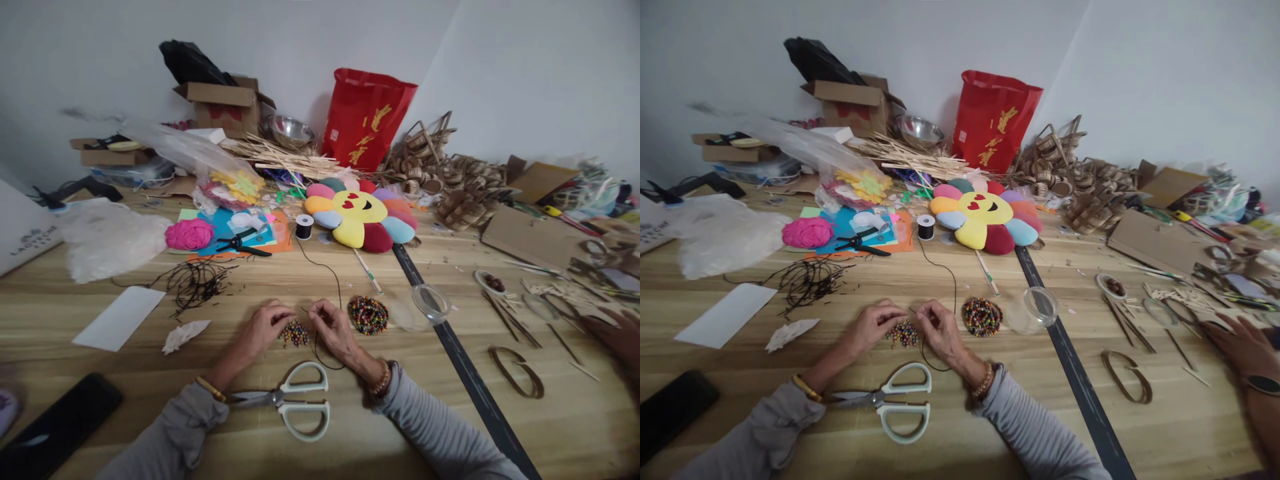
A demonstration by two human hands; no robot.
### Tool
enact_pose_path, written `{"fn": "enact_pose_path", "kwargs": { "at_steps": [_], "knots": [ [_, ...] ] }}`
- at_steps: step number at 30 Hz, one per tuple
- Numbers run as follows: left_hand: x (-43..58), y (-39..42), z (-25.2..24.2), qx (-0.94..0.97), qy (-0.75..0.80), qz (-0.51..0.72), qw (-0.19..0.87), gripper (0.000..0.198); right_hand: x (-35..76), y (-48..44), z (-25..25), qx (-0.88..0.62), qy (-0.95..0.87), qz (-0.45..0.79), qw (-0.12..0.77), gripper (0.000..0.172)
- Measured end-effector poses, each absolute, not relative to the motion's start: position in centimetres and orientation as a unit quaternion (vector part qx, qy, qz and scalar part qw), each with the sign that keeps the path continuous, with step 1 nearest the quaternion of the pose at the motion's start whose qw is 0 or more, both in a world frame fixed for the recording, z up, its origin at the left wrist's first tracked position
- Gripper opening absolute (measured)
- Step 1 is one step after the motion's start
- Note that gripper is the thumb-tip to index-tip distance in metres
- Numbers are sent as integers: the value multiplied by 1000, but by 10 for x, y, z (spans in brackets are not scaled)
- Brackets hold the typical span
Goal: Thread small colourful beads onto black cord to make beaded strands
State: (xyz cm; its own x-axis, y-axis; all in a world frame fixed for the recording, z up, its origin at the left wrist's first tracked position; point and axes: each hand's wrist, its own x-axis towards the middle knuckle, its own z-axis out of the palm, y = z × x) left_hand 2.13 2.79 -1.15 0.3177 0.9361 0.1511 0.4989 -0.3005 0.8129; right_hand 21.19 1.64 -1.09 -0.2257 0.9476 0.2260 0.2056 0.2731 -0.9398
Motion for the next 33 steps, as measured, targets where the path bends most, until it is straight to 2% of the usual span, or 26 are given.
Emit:
{"fn": "enact_pose_path", "kwargs": {
  "at_steps": [16, 33],
  "knots": [
    [30, 29, -9, 761, 528, 228, 301, 14, 211, 18, -12, -433, -663, 426, 437, 20],
    [37, 24, -6, 752, 559, 214, 276, 13, 210, 17, -16, -425, -659, 445, 433, 26]
  ]
}}
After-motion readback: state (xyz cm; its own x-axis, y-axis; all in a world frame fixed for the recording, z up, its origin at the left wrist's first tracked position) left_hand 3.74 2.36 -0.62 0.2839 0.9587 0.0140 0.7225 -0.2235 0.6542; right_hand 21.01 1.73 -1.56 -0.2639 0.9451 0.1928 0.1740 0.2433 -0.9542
